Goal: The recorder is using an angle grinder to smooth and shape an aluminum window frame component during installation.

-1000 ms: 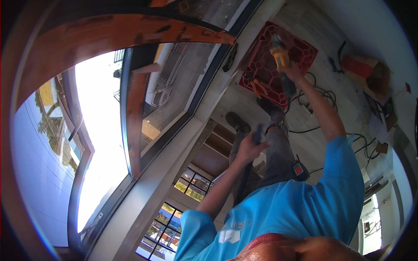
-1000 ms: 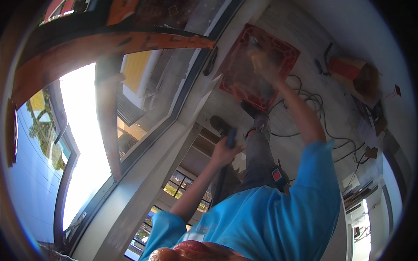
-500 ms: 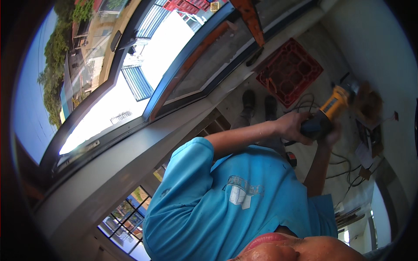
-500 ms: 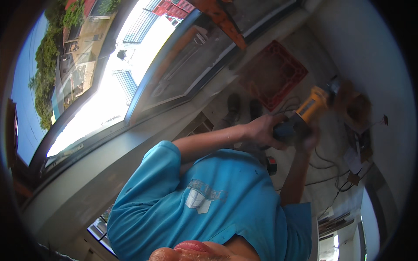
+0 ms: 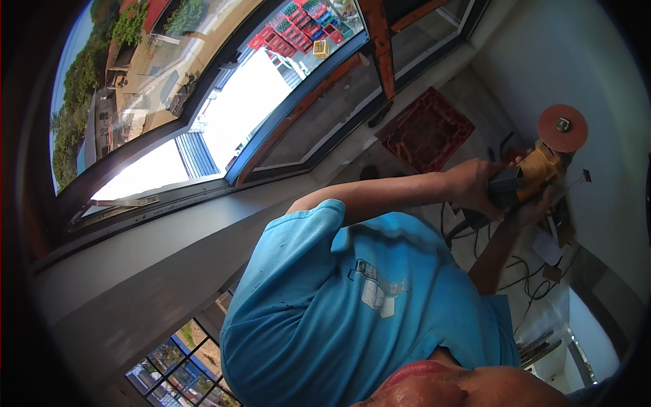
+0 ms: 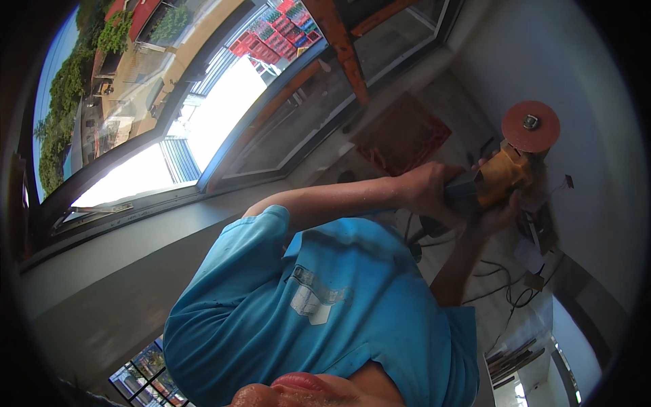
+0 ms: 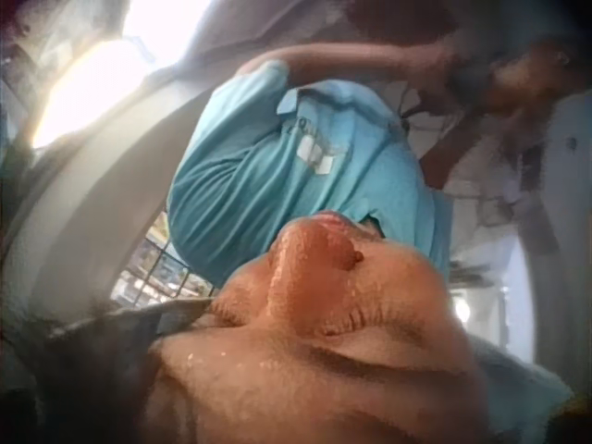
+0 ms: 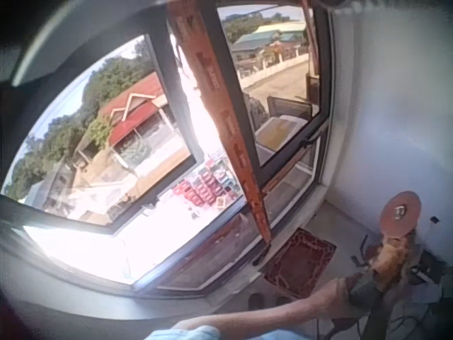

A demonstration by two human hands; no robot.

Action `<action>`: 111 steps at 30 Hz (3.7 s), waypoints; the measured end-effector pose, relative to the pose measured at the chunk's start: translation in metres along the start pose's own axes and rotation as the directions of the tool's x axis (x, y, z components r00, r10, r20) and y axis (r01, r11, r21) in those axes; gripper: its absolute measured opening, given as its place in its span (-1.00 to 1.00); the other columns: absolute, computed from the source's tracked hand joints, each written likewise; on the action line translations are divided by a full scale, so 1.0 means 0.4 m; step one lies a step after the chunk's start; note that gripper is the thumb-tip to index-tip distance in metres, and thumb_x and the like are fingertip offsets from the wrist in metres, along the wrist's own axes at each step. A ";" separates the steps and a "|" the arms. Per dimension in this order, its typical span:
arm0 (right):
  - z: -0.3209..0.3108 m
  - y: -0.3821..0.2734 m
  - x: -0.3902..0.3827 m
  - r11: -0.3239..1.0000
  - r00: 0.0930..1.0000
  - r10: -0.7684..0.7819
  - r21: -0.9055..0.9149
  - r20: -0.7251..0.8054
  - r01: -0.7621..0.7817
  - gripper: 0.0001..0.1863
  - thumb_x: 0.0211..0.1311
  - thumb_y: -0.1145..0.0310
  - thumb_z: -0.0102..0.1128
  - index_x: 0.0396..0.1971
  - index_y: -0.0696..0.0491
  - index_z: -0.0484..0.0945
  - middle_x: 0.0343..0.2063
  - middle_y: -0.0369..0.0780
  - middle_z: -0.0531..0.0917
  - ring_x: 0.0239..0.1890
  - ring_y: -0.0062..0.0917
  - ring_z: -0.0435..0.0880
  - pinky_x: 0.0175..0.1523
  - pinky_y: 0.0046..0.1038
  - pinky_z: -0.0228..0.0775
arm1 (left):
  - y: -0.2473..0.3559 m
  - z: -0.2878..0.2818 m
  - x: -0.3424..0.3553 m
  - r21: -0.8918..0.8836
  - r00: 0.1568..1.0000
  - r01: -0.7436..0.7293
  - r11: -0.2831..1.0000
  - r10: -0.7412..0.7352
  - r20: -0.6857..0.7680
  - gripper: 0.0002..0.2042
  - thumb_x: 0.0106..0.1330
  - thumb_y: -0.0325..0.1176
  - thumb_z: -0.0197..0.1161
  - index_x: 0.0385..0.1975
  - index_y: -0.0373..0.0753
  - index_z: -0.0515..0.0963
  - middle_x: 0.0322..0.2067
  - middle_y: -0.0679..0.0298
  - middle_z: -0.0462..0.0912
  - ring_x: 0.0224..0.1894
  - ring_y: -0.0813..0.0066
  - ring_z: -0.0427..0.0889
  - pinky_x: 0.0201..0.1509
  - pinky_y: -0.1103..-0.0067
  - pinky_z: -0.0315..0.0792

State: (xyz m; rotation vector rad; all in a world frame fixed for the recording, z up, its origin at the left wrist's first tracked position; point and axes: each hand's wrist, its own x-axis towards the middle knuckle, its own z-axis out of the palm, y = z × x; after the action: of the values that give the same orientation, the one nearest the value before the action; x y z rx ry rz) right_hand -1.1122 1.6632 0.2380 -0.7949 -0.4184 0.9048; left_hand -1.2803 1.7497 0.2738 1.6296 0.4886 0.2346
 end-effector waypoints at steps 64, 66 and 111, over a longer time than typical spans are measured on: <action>0.098 0.244 -0.105 0.777 0.965 0.169 -0.630 0.199 -0.006 -0.13 -0.11 0.67 0.45 0.27 0.07 0.22 0.01 -0.24 0.54 -0.01 -0.51 0.60 0.00 -0.42 0.58 | -0.175 -0.663 -0.394 0.493 0.902 0.344 0.799 -0.136 -0.410 -0.70 0.11 -0.22 0.32 -0.28 -0.32 0.58 -0.42 -0.01 0.67 -0.21 0.04 0.69 -0.07 0.27 0.47; 0.133 0.258 -0.113 0.740 0.934 0.280 -0.670 0.220 -0.064 -0.06 -0.15 0.64 0.45 0.32 0.03 0.19 0.06 -0.24 0.51 0.03 -0.49 0.57 0.07 -0.40 0.53 | -0.169 -0.669 -0.399 0.519 0.925 0.291 0.804 -0.097 -0.368 -0.69 0.10 -0.20 0.32 -0.30 -0.32 0.58 -0.42 -0.01 0.67 -0.21 0.04 0.68 -0.02 0.29 0.44; 0.351 0.285 0.018 0.652 0.790 0.506 -0.753 0.346 -0.088 -0.03 -0.19 0.63 0.39 0.33 -0.06 0.17 0.01 -0.21 0.54 -0.04 -0.49 0.61 0.05 -0.40 0.48 | -0.203 -0.684 -0.413 0.423 0.929 0.285 0.860 -0.139 -0.343 -0.72 -0.03 -0.26 0.33 -0.36 -0.31 0.59 -0.53 0.08 0.60 -0.25 0.19 0.49 0.18 0.41 0.20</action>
State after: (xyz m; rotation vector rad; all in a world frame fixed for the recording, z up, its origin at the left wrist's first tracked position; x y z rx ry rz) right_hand -1.2569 1.7715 0.2422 -1.3586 -1.2153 1.3269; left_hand -1.5583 1.9253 0.2498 1.9999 1.0217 0.2080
